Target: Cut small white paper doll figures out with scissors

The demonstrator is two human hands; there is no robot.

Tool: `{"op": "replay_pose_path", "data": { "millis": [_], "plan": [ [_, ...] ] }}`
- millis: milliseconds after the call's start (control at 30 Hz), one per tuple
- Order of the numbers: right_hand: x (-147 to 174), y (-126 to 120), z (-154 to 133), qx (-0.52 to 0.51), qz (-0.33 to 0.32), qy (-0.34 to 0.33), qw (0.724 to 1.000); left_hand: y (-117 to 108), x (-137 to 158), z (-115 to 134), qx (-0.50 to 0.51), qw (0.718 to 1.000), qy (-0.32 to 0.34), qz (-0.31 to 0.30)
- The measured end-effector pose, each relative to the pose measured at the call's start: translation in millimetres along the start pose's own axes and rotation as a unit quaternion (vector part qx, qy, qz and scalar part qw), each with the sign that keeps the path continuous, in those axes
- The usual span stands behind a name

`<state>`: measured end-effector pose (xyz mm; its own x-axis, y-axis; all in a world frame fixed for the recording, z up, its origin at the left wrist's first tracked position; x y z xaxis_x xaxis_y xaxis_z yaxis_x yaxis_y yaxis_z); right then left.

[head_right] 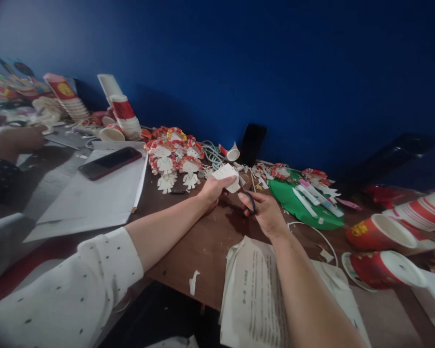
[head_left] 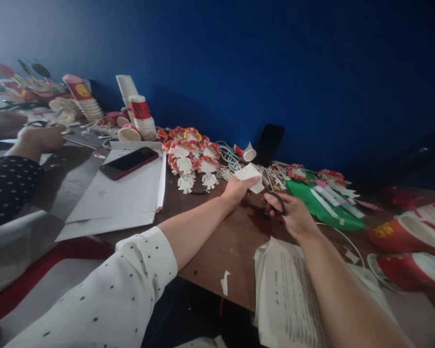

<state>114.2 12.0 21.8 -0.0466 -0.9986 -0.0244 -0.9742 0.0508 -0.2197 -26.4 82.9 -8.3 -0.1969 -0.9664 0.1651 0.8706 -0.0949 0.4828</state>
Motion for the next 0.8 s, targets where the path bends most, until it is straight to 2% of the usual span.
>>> {"op": "replay_pose_path", "data": {
  "millis": [467, 800],
  "plan": [
    [-2, -6, 9, -0.017, -0.008, 0.027, 0.999, -2, -5, -5, 0.004, 1.000, -0.004, -0.001],
    [-4, -9, 11, -0.013, -0.020, 0.018, 1.000, -1, -7, -2, 0.028, 1.000, 0.005, -0.007]
  ]
}}
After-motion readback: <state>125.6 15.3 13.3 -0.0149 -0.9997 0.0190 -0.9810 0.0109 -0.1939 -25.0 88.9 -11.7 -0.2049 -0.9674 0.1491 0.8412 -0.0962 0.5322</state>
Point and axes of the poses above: each hand's wrist, its own x-axis away from the middle knuckle, its own y-axis out of the palm, z = x × y, the point moved 9 cm from there along -x, towards the middle knuckle, and after that the axes turned 4 degrees about -y, right-handed, at the moved point
